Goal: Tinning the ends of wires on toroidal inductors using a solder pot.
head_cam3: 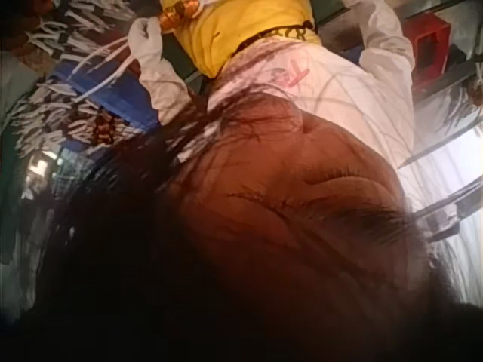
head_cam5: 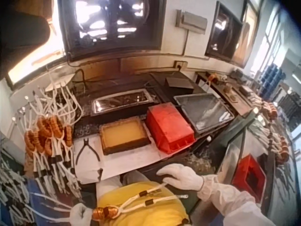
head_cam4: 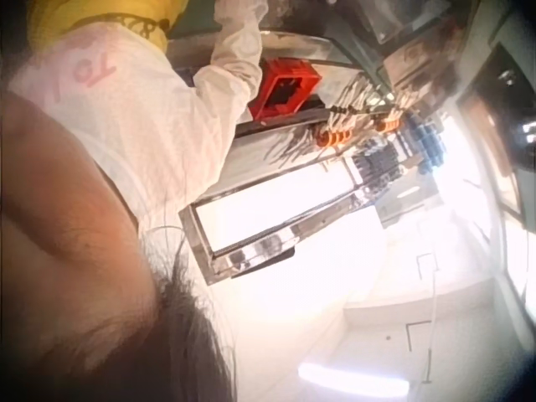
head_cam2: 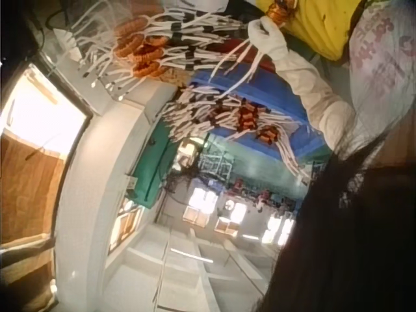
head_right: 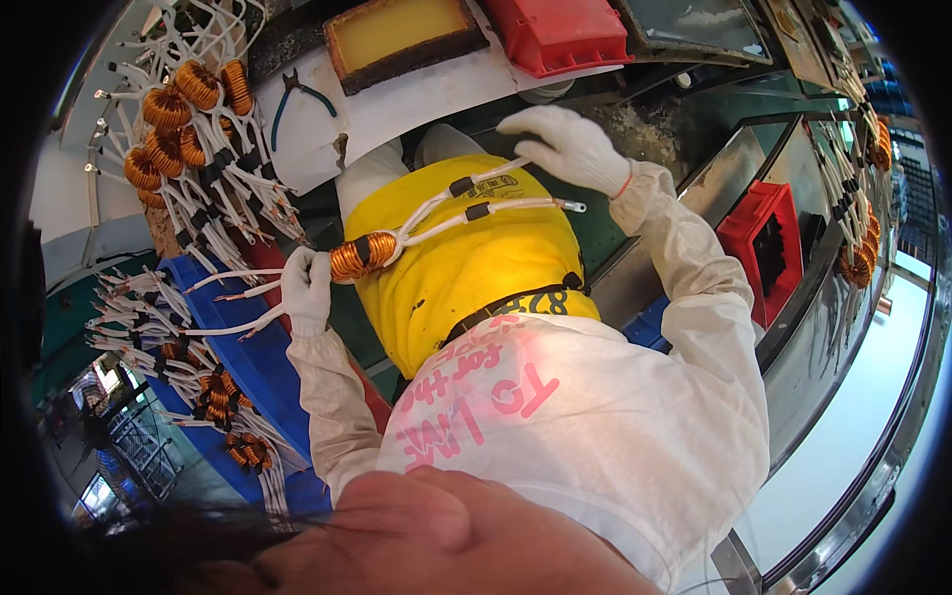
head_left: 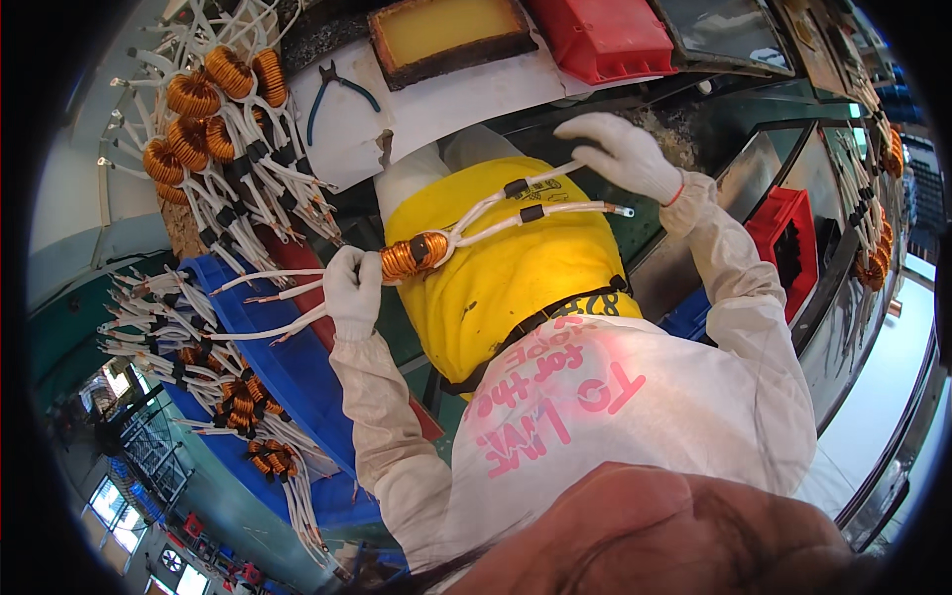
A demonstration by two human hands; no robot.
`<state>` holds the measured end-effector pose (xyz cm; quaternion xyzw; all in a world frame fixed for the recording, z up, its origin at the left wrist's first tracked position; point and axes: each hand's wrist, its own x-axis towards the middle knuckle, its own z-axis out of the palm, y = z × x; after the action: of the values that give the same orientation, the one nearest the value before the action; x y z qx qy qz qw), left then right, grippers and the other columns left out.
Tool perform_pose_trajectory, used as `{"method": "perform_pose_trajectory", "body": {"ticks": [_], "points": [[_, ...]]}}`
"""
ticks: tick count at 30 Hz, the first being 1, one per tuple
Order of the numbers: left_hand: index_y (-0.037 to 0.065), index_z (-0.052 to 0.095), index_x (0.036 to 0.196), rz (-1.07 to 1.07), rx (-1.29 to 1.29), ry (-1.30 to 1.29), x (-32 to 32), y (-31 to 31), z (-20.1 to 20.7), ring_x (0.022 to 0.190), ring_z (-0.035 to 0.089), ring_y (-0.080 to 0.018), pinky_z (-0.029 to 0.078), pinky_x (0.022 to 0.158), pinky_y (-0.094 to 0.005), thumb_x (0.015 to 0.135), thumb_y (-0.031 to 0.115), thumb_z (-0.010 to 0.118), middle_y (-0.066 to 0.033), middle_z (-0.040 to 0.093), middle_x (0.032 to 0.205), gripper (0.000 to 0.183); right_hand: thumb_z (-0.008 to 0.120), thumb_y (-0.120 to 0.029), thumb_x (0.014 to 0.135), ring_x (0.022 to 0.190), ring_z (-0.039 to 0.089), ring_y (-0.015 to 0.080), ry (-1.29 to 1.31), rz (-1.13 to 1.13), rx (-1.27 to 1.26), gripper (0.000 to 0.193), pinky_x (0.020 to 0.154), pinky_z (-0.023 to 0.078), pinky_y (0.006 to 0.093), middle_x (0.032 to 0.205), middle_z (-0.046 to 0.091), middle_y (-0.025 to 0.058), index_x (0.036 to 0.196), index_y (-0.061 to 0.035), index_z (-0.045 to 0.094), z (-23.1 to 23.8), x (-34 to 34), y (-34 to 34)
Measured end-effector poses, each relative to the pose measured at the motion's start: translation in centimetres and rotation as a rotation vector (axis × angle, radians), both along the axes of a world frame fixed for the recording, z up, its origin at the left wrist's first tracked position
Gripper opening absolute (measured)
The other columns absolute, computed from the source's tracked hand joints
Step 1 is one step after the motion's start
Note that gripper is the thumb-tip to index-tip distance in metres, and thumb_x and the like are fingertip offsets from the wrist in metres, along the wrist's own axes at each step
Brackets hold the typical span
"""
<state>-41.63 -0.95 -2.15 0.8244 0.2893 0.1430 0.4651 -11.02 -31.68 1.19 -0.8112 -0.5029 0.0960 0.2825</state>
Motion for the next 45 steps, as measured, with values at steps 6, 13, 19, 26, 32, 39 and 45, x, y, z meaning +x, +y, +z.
{"method": "perform_pose_trajectory", "body": {"ticks": [6, 13, 19, 26, 32, 39, 45], "points": [[0.0, 0.052, 0.073, 0.073, -0.081, 0.002, -0.4, 0.5, -1.3, 0.059, 0.039, -0.006, 0.033, 0.052, -0.0249, 0.089, 0.008, 0.06, 0.0007, 0.043, 0.062, 0.02, 0.064, -0.031, 0.088, 0.092, 0.064, 0.0339, 0.132, 0.188, -0.311, 0.036, 0.08, 0.051, 0.0423, 0.098, 0.067, 0.0134, 0.114, -0.0062, 0.064, 4.0, -0.8, -1.7], [0.0, 0.052, 0.073, 0.07, -0.094, -0.042, -0.3, 0.6, -1.0, 0.059, 0.038, -0.0053, 0.032, 0.051, -0.0249, 0.089, 0.007, 0.06, 0.0015, 0.043, 0.061, 0.019, 0.063, -0.014, 0.085, 0.078, 0.067, 0.033, -0.128, 0.25, -0.558, 0.023, 0.075, 0.054, 0.0424, 0.08, 0.067, 0.0122, 0.108, -0.0084, 0.062, 2.2, -2.3, -2.6], [0.0, 0.051, 0.071, -0.008, -0.04, -0.073, -0.7, 0.5, -1.5, 0.055, 0.039, -0.0089, 0.033, 0.05, -0.0276, 0.085, 0.003, 0.06, -0.0015, 0.043, 0.06, 0.017, 0.058, -0.002, 0.083, 0.083, 0.067, 0.0341, -0.093, 0.405, -0.575, 0.033, 0.075, 0.054, 0.0423, 0.089, 0.068, 0.0122, 0.114, -0.0131, 0.063, 0.3, -0.9, -3.0], [0.0, 0.049, 0.069, -0.067, 0.116, -0.082, -0.2, -0.1, -1.3, 0.055, 0.045, -0.022, 0.037, 0.054, -0.0346, 0.08, 0.0, 0.063, -0.0095, 0.045, 0.062, 0.018, 0.06, -0.009, 0.086, 0.092, 0.067, 0.0326, 0.099, 0.454, -0.626, 0.033, 0.079, 0.054, 0.0416, 0.099, 0.069, 0.0137, 0.118, -0.0105, 0.063, 0.5, 0.1, -3.6], [0.0, 0.05, 0.068, -0.073, 0.183, -0.096, 0.6, 0.0, 0.2, 0.055, 0.048, -0.0266, 0.039, 0.054, -0.0364, 0.078, -0.001, 0.064, -0.0116, 0.047, 0.062, 0.017, 0.067, -0.034, 0.086, 0.091, 0.067, 0.0325, 0.185, 0.218, -0.51, 0.04, 0.079, 0.053, 0.0395, 0.1, 0.069, 0.0152, 0.114, -0.0065, 0.065, 7.9, 3.1, 0.6], [0.007, 0.053, 0.067, -0.269, 0.685, -0.136, 3.6, -2.1, 4.2, 0.062, 0.054, -0.0309, 0.044, 0.059, -0.0411, 0.074, 0.014, 0.07, -0.0097, 0.05, 0.064, 0.02, 0.069, -0.039, 0.084, 0.102, 0.063, 0.0357, 0.11, 0.532, -0.071, 0.06, 0.085, 0.051, 0.0432, 0.111, 0.065, 0.0188, 0.132, -0.0076, 0.052, 4.6, -3.3, 10.0], [0.01, 0.06, 0.077, -0.211, 0.821, -0.089, 2.9, -3.5, 5.3, 0.07, 0.059, -0.0298, 0.048, 0.067, -0.0391, 0.075, 0.021, 0.073, -0.0083, 0.056, 0.072, 0.017, 0.075, -0.038, 0.076, 0.09, 0.065, 0.0361, 0.144, 0.599, -0.207, 0.06, 0.078, 0.053, 0.0441, 0.097, 0.067, 0.0173, 0.123, -0.0066, 0.054, 0.1, -13.1, 16.4]]}}
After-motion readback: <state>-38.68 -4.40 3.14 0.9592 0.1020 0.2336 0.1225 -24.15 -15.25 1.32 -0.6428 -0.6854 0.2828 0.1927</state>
